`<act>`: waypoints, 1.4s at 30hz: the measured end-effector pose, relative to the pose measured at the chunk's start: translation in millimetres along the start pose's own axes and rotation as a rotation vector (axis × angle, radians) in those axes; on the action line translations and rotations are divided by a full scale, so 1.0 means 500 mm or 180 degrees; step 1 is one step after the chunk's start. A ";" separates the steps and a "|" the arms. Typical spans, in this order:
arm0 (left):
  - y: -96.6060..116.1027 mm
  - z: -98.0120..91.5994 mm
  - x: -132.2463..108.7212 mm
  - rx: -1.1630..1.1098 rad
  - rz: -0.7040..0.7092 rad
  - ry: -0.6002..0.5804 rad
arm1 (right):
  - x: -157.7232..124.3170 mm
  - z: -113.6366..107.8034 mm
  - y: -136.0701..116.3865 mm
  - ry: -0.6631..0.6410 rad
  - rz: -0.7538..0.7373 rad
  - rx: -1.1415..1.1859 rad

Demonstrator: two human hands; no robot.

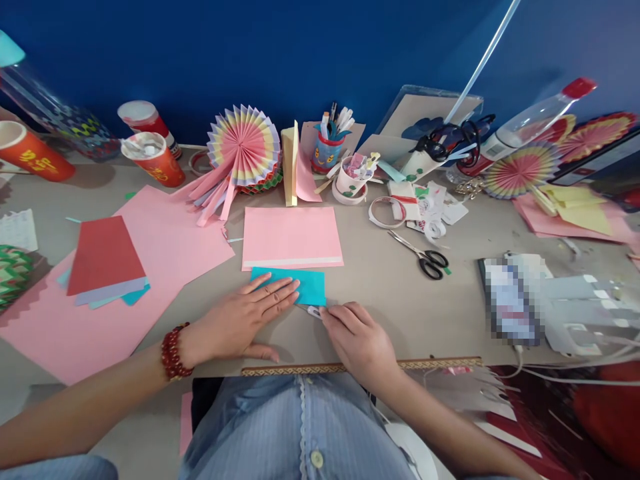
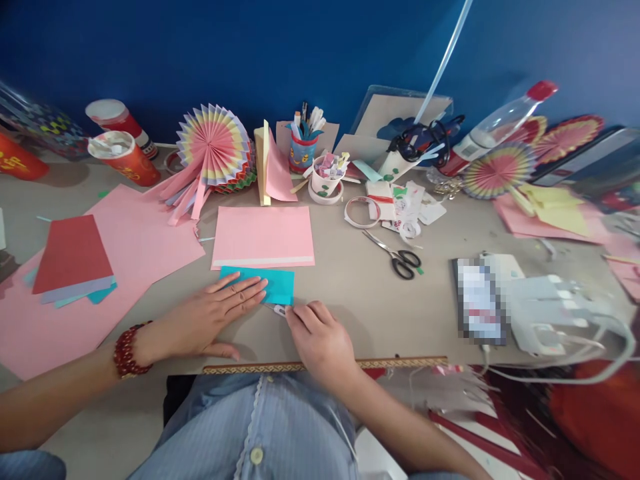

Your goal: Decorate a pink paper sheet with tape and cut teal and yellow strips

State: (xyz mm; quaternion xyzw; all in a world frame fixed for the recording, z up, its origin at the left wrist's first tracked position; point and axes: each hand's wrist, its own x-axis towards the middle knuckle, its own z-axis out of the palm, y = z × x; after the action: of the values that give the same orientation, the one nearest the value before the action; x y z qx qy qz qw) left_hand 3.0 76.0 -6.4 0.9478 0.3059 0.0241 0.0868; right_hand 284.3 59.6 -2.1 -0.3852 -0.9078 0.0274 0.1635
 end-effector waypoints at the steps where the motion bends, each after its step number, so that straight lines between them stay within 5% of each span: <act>1: 0.000 0.001 0.000 0.0004 -0.0006 -0.0018 | 0.001 0.001 -0.002 -0.0006 0.0006 -0.0003; 16: -0.010 -0.008 -0.034 -0.0025 -0.0058 0.0046 | 0.007 0.003 0.000 0.0088 -0.0016 0.0091; 27: 0.055 0.016 0.015 -0.0166 -0.0370 0.0168 | -0.005 -0.031 0.072 0.0029 -0.0199 0.0101; 42: 0.060 0.018 0.019 0.0017 -0.0393 0.0168 | 0.002 -0.011 0.035 0.0174 -0.0239 0.0147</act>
State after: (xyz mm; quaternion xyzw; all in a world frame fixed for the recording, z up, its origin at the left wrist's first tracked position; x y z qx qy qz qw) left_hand 28.9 56.4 -9.9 0.9264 0.3660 0.0429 0.0774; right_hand 297.7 72.1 0.4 -0.3477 -0.9159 0.0318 0.1980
